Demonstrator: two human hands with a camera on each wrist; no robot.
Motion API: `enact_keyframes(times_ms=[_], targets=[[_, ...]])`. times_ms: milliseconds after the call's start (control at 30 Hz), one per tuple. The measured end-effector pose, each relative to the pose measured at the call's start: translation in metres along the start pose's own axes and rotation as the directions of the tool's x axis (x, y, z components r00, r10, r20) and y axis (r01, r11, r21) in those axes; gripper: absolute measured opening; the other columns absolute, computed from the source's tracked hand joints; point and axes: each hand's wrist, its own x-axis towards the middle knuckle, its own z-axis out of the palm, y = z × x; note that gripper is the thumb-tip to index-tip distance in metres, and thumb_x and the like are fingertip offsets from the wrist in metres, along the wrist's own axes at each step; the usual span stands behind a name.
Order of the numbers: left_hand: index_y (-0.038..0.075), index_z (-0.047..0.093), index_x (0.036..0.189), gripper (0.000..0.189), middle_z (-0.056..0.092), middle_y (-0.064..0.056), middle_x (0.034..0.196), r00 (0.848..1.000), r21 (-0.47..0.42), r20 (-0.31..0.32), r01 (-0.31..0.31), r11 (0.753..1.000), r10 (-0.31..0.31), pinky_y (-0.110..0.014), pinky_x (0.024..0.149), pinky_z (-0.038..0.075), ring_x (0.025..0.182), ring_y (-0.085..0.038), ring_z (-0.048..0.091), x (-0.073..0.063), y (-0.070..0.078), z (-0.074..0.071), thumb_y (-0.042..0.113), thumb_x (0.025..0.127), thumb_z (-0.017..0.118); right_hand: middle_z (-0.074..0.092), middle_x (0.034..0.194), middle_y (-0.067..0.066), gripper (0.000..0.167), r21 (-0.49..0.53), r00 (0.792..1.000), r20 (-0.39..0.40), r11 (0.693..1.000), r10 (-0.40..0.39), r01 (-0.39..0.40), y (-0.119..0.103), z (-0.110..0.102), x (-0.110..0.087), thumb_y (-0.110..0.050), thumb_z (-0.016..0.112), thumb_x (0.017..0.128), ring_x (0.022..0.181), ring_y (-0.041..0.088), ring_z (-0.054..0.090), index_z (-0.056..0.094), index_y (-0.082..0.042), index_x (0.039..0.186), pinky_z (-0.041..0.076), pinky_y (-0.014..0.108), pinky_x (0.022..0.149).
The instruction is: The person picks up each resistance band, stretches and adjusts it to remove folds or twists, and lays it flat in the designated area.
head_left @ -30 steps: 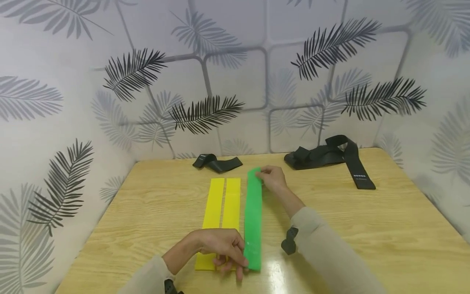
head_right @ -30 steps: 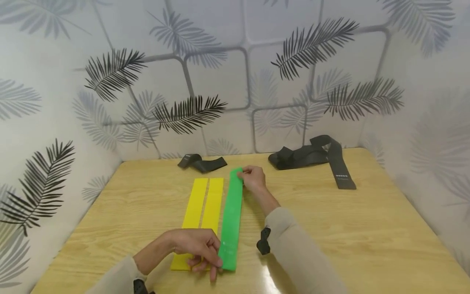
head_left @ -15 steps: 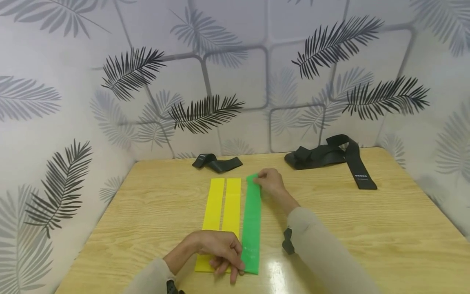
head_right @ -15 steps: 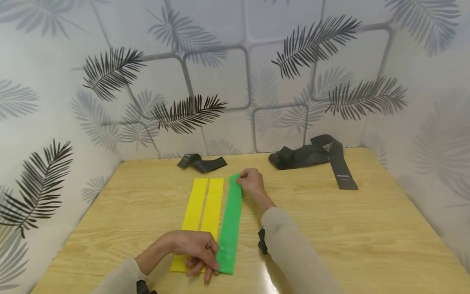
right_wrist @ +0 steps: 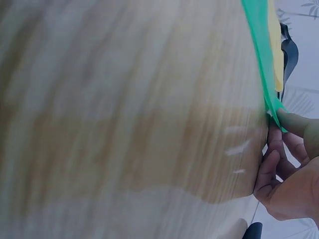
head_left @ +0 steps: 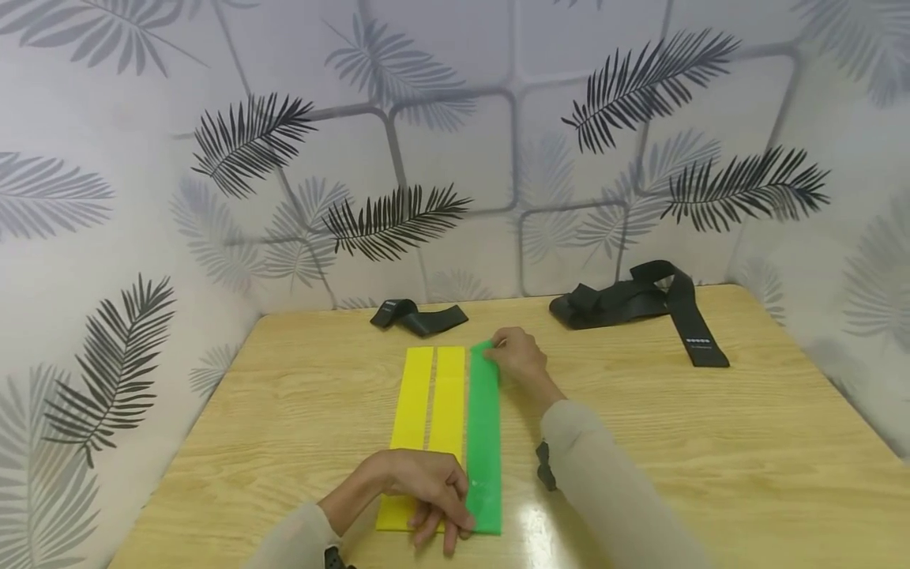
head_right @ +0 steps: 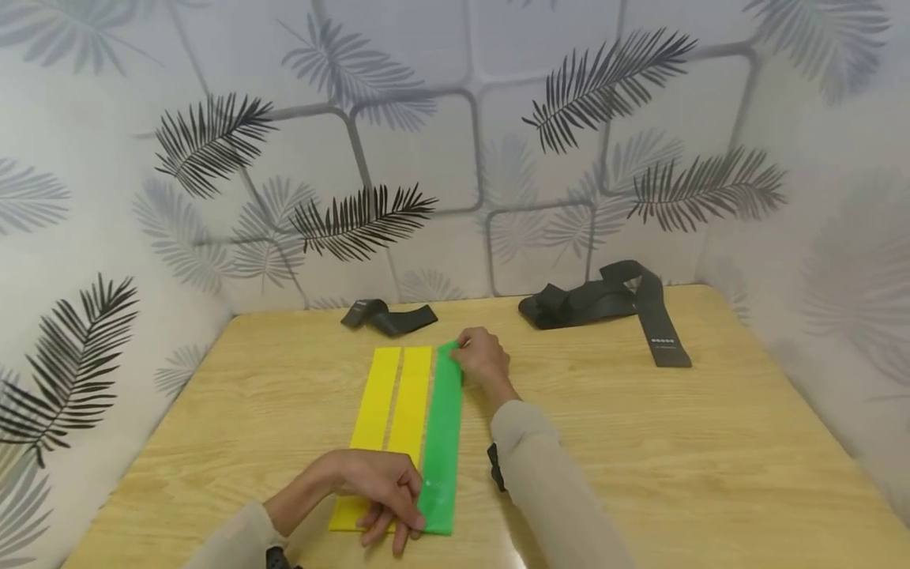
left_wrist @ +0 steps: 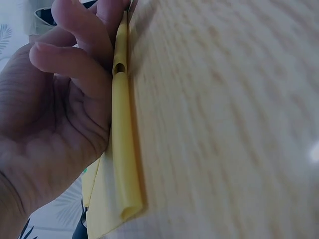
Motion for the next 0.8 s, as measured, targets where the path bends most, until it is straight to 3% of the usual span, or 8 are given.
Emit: enact_keyframes(times_ms=[367,667,800], targets=[[-0.005,0.069,0.094,0.014,0.077,-0.004,0.077,1.000,-0.015,0.019,-0.018,1.000,0.018,-0.017,0.039,0.044,0.044,-0.009,0.062,0.0004,-0.0013,-0.0007,0.006,0.101,0.065,0.072,0.109,0.007,0.016,-0.072,0.999,0.040,0.997,-0.018,0.020,-0.0028,-0.0011,-0.0016,-0.024,0.076,0.096,0.102,0.030,0.065,0.071,-0.012,0.105,0.044,0.058,0.097],[-0.001,0.068,0.090,0.013,0.076,-0.004,0.074,1.000,-0.006,0.019,-0.017,1.000,0.017,-0.017,0.039,0.043,0.044,-0.008,0.060,0.0000,-0.0018,-0.0013,0.005,0.101,0.065,0.071,0.108,0.007,0.025,-0.078,0.998,0.058,0.997,0.021,-0.017,-0.0044,-0.0008,0.0006,-0.027,0.077,0.096,0.104,0.030,0.064,0.063,-0.011,0.108,0.041,0.057,0.102],[-0.010,0.069,0.096,0.022,0.076,-0.004,0.075,0.999,-0.001,0.026,-0.032,0.999,0.032,-0.017,0.040,0.044,0.044,-0.007,0.060,0.0005,-0.0030,-0.0023,0.009,0.103,0.064,0.069,0.112,0.008,0.025,-0.070,0.997,0.071,0.997,0.024,-0.019,-0.0019,-0.0017,0.0024,-0.030,0.068,0.101,0.108,0.032,0.063,0.058,-0.010,0.111,0.039,0.058,0.104]])
